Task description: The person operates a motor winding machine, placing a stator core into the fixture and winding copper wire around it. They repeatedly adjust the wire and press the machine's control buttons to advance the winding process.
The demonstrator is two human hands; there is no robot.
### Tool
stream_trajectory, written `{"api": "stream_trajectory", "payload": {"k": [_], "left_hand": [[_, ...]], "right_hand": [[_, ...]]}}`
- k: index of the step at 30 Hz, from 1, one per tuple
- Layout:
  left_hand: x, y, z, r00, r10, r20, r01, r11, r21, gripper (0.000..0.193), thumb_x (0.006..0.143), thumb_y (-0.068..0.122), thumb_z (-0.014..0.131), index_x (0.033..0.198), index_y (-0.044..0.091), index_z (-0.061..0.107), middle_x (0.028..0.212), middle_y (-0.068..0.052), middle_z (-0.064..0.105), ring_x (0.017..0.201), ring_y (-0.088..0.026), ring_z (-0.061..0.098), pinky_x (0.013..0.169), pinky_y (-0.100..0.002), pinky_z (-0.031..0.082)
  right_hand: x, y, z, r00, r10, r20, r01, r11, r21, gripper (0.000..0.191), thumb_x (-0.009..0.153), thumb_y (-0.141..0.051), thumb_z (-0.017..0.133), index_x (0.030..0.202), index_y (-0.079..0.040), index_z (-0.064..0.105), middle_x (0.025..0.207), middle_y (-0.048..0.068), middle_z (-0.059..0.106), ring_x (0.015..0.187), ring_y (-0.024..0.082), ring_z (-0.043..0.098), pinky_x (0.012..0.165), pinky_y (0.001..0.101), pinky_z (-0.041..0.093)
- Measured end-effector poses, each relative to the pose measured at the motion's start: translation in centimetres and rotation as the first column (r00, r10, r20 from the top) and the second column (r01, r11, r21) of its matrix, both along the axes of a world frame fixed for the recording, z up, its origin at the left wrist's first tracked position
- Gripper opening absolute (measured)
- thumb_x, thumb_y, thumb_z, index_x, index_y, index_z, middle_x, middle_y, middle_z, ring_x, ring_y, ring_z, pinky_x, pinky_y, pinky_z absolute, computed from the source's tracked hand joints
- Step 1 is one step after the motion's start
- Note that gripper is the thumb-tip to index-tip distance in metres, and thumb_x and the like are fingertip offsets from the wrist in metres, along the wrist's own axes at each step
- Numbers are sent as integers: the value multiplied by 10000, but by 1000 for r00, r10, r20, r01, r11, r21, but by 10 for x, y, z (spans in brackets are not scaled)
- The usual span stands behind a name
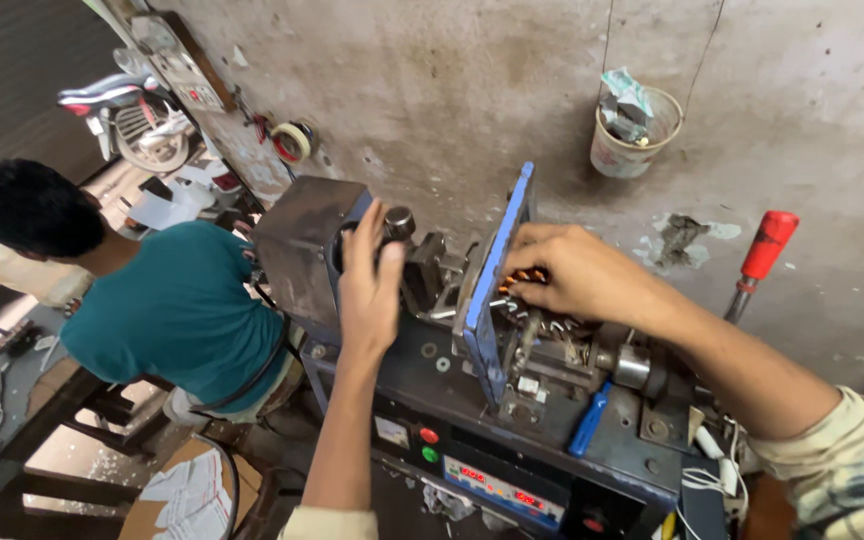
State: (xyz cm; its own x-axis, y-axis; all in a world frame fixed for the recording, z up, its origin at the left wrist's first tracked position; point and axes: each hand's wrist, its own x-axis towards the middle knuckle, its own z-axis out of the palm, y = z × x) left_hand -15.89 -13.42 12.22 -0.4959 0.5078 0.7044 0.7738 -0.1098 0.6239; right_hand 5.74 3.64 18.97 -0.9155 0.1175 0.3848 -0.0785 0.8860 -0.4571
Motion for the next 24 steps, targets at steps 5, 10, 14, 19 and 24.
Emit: {"api": "stream_trajectory", "payload": {"k": [5, 10, 14, 19, 24], "left_hand": [[-10, 32, -15, 919, -213, 331, 152, 968, 200, 496, 1050, 393, 457, 1288, 0, 644, 1142, -150, 682, 1058, -282, 603, 973, -392, 463], [-6, 40, -59, 644, -621, 447, -57, 543, 838, 506, 1185, 271, 531, 714, 132, 410, 744, -50, 482, 754, -197, 474, 791, -369, 462], [18, 28, -72, 709, -453, 540, -209, 597, 775, 457, 1161, 191, 564, 735, 87, 440, 727, -25, 430, 705, -160, 427, 729, -322, 404], [133, -24, -94, 886, 5, 464, -301, 765, 569, 358, 1116, 210, 445, 806, 48, 519, 796, -45, 528, 718, -126, 481, 683, -254, 406], [226, 12, -123, 614, -173, 770, 35, 981, 193, 454, 953, 62, 606, 1388, -53, 541, 1318, -217, 664, 1158, -242, 695, 972, -332, 549]], "right_hand": [[-1, 2, -1, 999, 31, -16, -31, 1000, 5, 326, 756, -93, 793, 1078, -141, 782, 1092, 116, 734, 981, 332, 709, 857, 390, 565], [5, 0, -2, 999, 28, -29, -27, 1000, 8, 343, 752, -72, 781, 1087, -144, 793, 1124, 125, 728, 1000, 344, 698, 869, 401, 555], [7, 0, 1, 999, 43, -15, -43, 999, -17, 339, 756, -79, 789, 1088, -142, 789, 1136, 119, 729, 1015, 341, 699, 884, 399, 555], [9, 4, 0, 1000, 6, 0, -6, 1000, -13, 340, 752, -88, 796, 1088, -138, 784, 1129, 121, 724, 1020, 345, 695, 885, 406, 549], [9, 10, -4, 997, 57, -54, -55, 998, 33, 365, 742, -80, 795, 1105, -116, 780, 1114, 141, 720, 1022, 366, 684, 890, 421, 540]]}}
